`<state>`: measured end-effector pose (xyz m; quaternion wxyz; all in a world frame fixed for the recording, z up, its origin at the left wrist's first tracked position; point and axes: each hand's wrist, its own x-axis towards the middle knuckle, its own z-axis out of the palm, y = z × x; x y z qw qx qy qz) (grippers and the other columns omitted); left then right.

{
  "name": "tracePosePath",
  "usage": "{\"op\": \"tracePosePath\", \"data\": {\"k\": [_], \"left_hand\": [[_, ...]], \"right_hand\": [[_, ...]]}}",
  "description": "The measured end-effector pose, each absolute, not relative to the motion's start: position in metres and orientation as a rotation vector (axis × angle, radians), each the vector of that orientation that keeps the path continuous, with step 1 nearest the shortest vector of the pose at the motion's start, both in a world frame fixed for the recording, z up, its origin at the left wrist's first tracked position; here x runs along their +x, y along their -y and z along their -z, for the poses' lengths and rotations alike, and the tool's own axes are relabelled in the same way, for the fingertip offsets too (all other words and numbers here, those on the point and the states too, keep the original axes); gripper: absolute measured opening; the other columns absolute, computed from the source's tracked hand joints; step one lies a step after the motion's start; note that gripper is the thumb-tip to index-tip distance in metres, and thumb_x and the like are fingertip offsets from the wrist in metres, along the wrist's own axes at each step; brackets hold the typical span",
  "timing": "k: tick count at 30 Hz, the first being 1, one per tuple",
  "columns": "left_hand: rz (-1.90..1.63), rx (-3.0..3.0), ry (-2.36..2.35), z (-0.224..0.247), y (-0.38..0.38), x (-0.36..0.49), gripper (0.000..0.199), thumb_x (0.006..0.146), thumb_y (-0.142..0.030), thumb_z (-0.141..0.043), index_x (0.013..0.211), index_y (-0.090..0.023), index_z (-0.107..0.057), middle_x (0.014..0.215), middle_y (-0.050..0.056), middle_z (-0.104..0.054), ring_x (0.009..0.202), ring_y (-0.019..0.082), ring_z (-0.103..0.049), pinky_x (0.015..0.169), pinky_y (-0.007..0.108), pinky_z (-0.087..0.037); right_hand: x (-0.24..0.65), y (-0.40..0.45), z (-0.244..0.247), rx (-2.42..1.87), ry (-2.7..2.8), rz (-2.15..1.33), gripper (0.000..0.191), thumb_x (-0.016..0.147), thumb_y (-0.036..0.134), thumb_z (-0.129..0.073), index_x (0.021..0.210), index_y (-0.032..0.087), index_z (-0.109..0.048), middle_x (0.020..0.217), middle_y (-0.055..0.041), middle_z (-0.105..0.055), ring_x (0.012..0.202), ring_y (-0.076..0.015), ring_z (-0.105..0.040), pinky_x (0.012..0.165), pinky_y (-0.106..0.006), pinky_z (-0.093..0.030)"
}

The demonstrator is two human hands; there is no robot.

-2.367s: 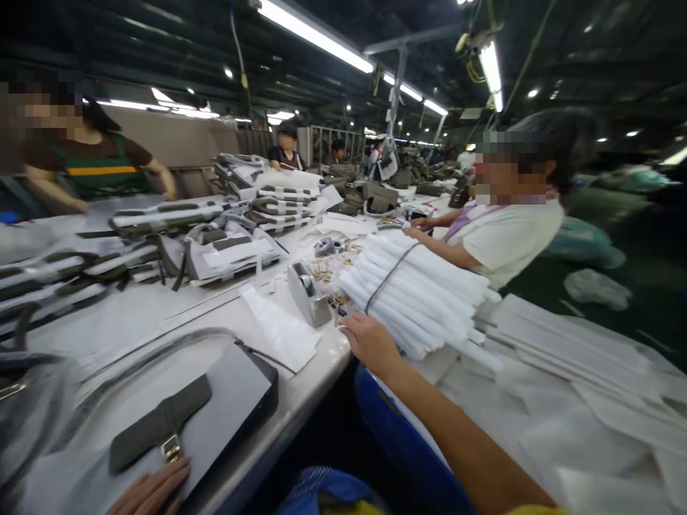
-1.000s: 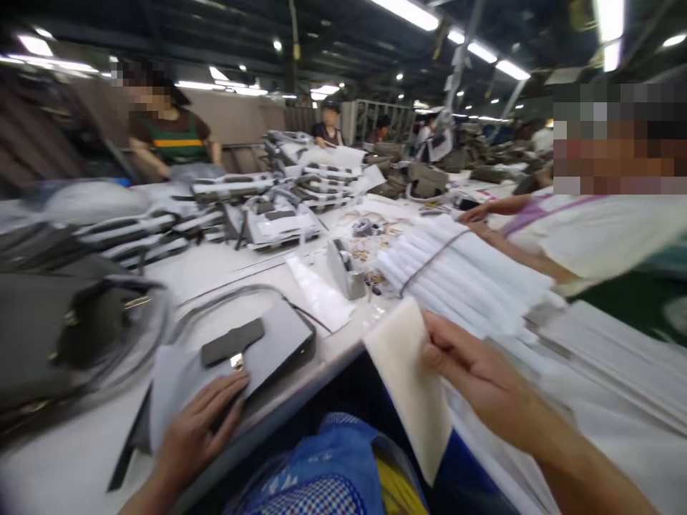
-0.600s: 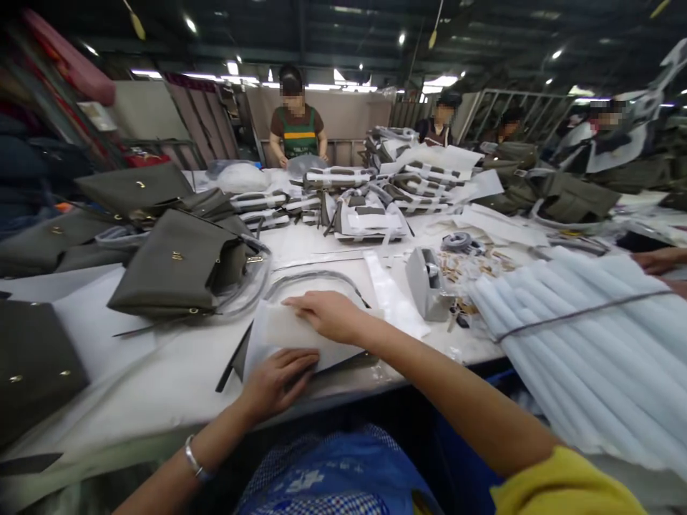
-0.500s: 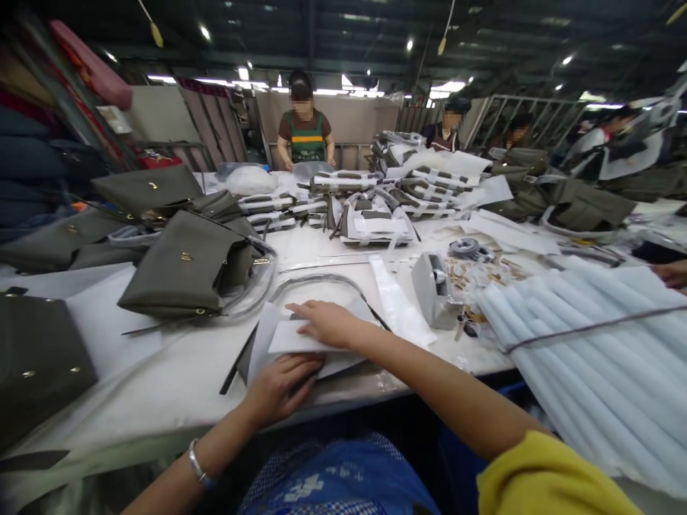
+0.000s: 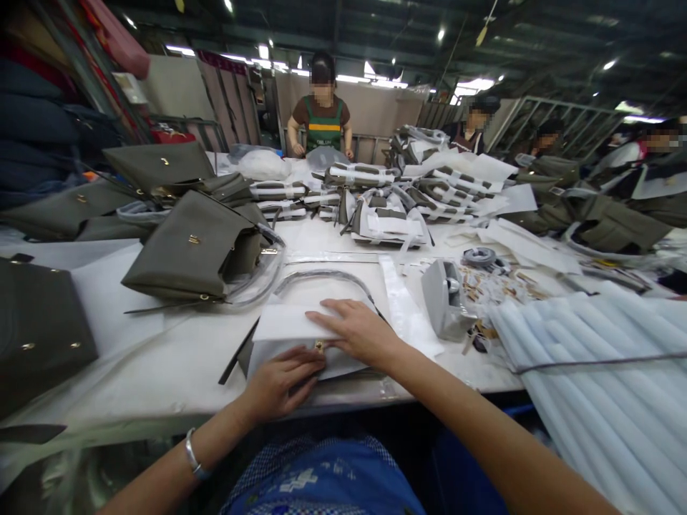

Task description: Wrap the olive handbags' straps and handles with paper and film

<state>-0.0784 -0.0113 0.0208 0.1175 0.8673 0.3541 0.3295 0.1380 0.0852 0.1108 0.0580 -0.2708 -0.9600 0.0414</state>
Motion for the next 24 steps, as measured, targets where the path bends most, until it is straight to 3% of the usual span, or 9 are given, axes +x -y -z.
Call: {"op": "tracePosePath", "data": {"k": [4, 7, 15, 24], "left_hand": [[-0.879, 2.504, -1.123, -0.018, 0.014, -0.077, 0.036, 0.094, -0.020, -0.052, 0.129, -0.021, -0.058, 0.117, 0.007, -0.070, 0.102, 0.020, -0.069, 0.090, 0.033, -0.057], [-0.831, 2.532, -1.142, -0.015, 0.016, -0.077, 0.033, 0.095, -0.022, -0.051, 0.126, -0.022, -0.061, 0.112, 0.006, -0.072, 0.094, 0.021, -0.071, 0.082, 0.033, -0.059], [-0.809, 2.554, -1.163, -0.011, 0.018, -0.079, 0.041, 0.096, -0.023, -0.050, 0.136, -0.026, -0.053, 0.120, 0.004, -0.070, 0.100, 0.021, -0.070, 0.084, 0.032, -0.058], [-0.980, 2.283, -1.195, -0.045, 0.031, -0.069, 0.024, 0.097, -0.022, -0.050, 0.116, -0.025, -0.064, 0.109, 0.002, -0.073, 0.098, 0.016, -0.069, 0.087, 0.027, -0.054]], "right_hand": [[0.135, -0.079, -0.080, -0.651, 3.019, -0.067, 0.073, 0.088, 0.066, -0.052, 0.149, 0.028, -0.039, 0.150, -0.0135, -0.042, 0.128, -0.0324, -0.046, 0.104, -0.049, -0.039], [0.140, -0.073, -0.059, -0.667, 3.016, -0.060, 0.074, 0.090, 0.068, -0.044, 0.151, 0.028, -0.034, 0.154, -0.0116, -0.037, 0.128, -0.0324, -0.044, 0.104, -0.048, -0.038], [0.145, -0.071, -0.059, -0.661, 3.022, 0.038, 0.055, 0.099, 0.050, -0.045, 0.150, 0.031, -0.036, 0.156, -0.0077, -0.035, 0.128, -0.0310, -0.044, 0.103, -0.046, -0.038], [0.152, -0.072, -0.050, -0.652, 2.968, -0.120, 0.066, 0.096, 0.061, -0.042, 0.153, 0.029, -0.030, 0.158, -0.0074, -0.031, 0.145, -0.0331, -0.023, 0.115, -0.057, -0.023]]}}
